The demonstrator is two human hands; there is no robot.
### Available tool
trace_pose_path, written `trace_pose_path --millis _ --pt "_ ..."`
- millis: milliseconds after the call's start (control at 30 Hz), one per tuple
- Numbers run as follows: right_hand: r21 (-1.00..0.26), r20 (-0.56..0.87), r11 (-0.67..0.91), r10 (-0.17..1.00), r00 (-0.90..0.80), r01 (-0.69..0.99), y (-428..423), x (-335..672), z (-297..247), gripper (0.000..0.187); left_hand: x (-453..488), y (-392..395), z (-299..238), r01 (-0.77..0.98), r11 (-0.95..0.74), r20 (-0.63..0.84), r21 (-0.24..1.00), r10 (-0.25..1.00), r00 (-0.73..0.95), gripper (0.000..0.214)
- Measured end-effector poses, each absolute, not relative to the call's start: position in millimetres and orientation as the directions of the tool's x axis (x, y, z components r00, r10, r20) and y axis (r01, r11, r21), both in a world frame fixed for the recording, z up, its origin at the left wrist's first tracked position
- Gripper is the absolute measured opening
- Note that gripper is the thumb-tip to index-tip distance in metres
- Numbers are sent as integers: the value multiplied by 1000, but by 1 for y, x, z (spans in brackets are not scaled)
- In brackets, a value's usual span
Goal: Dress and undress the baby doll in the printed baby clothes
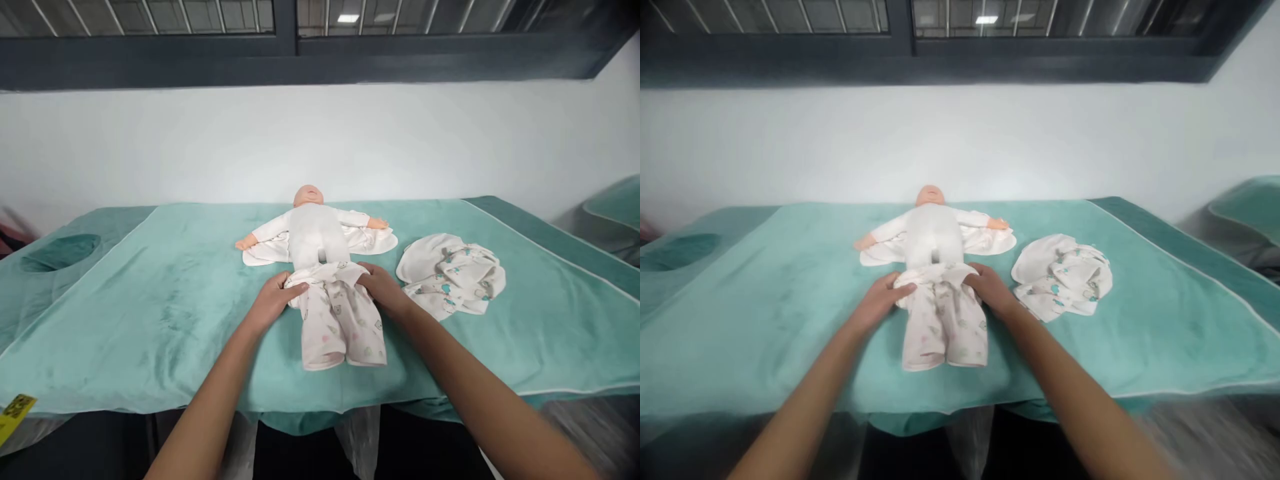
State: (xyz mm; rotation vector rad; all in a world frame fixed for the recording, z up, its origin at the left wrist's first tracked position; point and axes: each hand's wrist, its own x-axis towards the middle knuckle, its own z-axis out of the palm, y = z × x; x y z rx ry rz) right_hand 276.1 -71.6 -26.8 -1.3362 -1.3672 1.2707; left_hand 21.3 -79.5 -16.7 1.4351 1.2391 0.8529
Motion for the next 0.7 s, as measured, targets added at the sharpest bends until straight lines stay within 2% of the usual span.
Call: trace_pose_path --millis 100,167,267,333,400,467,567,633,700 --pt "-986 -61 -27 977 -206 164 -81 288 -23 26 21 -86 -17 279 2 -65 960 974 215 36" --pt "-980 -45 22 944 -327 199 -93 299 -17 36 18 -94 -18 290 -29 -53 956 961 273 45" --pt "-937 -82 104 862 -501 332 -116 309 -10 78 12 -111 -17 352 -105 -54 930 909 413 70" --pt "-877 -96 179 844 -528 445 -131 309 -11 104 10 -123 -16 446 -202 -37 872 882 470 76" --pt "-794 -35 278 867 -498 541 -141 305 -17 115 10 -134 -15 533 -301 -4 791 868 496 80" --pt "-694 73 367 892 -446 620 -147 297 -25 112 13 -142 -15 586 -385 39 713 856 515 85" --pt "-570 179 420 902 -393 706 -150 286 -31 86 20 -150 -17 648 -484 125 588 846 518 85" --pt "-536 185 426 902 -391 729 -151 281 -27 65 26 -153 -16 688 -483 143 541 859 491 70" --pt "-561 153 395 913 -378 728 -153 279 -19 48 30 -157 -10 695 -411 94 589 890 447 55"
